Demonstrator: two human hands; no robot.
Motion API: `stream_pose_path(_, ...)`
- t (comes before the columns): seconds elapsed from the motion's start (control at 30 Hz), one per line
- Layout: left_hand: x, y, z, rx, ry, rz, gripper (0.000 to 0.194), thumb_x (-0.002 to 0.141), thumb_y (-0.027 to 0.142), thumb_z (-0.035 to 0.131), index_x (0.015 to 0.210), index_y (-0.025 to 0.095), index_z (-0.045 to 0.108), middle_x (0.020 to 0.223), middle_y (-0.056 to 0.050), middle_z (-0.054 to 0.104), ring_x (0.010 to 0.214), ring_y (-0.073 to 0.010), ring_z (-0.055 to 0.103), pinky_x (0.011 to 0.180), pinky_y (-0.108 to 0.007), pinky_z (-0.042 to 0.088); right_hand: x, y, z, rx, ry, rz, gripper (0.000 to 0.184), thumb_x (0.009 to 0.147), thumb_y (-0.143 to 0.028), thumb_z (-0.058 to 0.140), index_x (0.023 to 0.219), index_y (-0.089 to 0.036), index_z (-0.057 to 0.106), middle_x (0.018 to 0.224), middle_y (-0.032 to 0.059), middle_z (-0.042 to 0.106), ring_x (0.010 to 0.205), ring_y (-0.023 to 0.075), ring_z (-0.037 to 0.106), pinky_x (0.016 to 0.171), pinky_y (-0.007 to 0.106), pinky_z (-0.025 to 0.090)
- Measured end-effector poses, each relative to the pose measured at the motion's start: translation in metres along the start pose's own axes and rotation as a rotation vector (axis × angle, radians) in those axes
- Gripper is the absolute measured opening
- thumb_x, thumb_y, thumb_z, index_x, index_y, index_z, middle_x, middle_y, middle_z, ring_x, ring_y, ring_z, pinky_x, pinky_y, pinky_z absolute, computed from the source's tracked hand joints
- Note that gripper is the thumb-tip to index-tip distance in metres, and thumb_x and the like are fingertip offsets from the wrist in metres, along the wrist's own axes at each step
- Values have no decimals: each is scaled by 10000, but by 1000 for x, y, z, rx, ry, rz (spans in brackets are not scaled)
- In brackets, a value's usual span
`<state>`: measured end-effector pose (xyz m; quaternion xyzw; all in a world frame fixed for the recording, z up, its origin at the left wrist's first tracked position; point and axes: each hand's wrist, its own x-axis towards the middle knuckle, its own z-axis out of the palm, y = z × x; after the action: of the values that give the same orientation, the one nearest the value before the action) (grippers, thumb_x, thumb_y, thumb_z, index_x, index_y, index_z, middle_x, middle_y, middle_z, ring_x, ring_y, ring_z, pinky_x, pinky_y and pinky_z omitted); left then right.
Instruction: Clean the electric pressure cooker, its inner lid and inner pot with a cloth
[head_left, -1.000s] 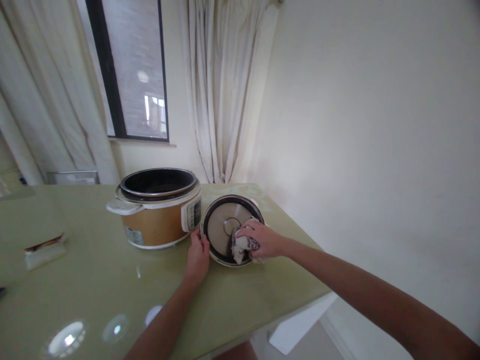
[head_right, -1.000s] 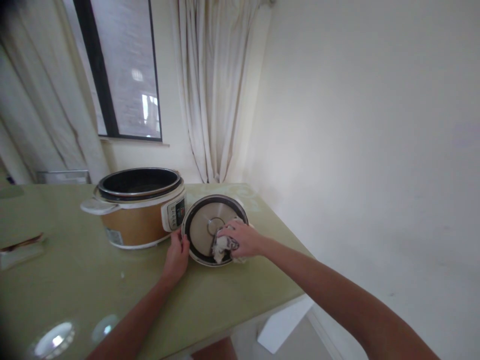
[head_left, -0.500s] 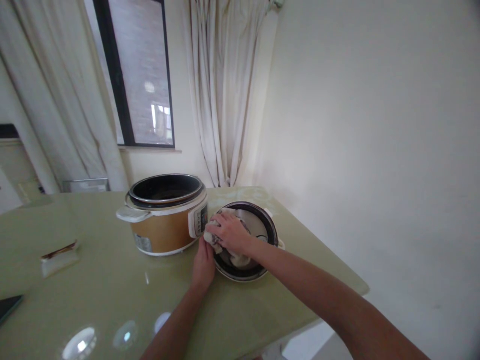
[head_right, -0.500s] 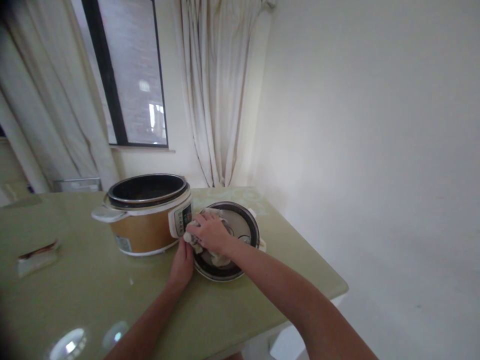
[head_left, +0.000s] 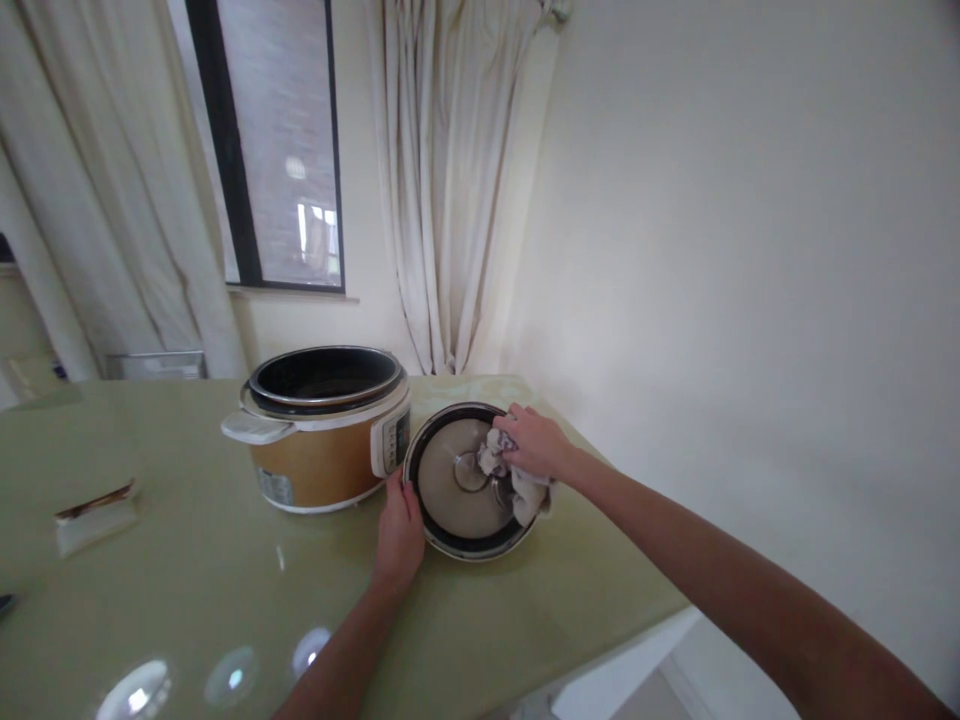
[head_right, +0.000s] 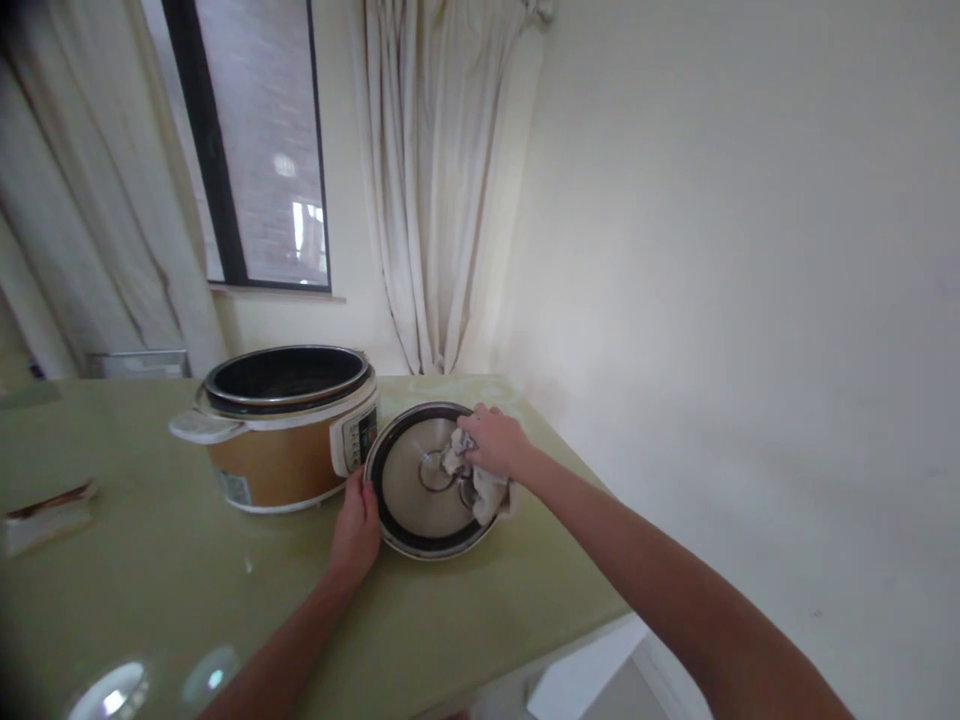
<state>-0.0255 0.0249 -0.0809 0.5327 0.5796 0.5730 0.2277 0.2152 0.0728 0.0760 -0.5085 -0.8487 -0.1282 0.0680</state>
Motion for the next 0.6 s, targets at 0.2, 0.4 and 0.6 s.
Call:
stream_pose_path(0.2,-2,7,-2,-14,14,-19,431,1041,387,337,1378,189,519,1323,-154,699,1173,-282,698,1005,-452,554,-55,-11,6,40,-133,-226,482,772,-341,806,1231,-285,669,1281,113,588,1140,326,577,891,432,525)
stream_pose_path(0.4,-1,4,-3,-32,19,-19,444,1047,414,325,1362,181,535,1300,-155,709,1186,-273,697,1024,-446,553,-57,-52,35,228,-196,-411,525,774,-416,803,1266,-292,670,1219,72,608,1062,262,615,868,366,499)
stream_pose_path(0.6,4,-9,-3,-69,33,20,499,1050,433,327,1406,177,564,1392,-149,675,1324,-270,622,1136,-459,484,-25,-99,57,322,-17,-424,492,823,-430,781,1258,-249,638,1218,74,599,1045,233,599,887,337,499)
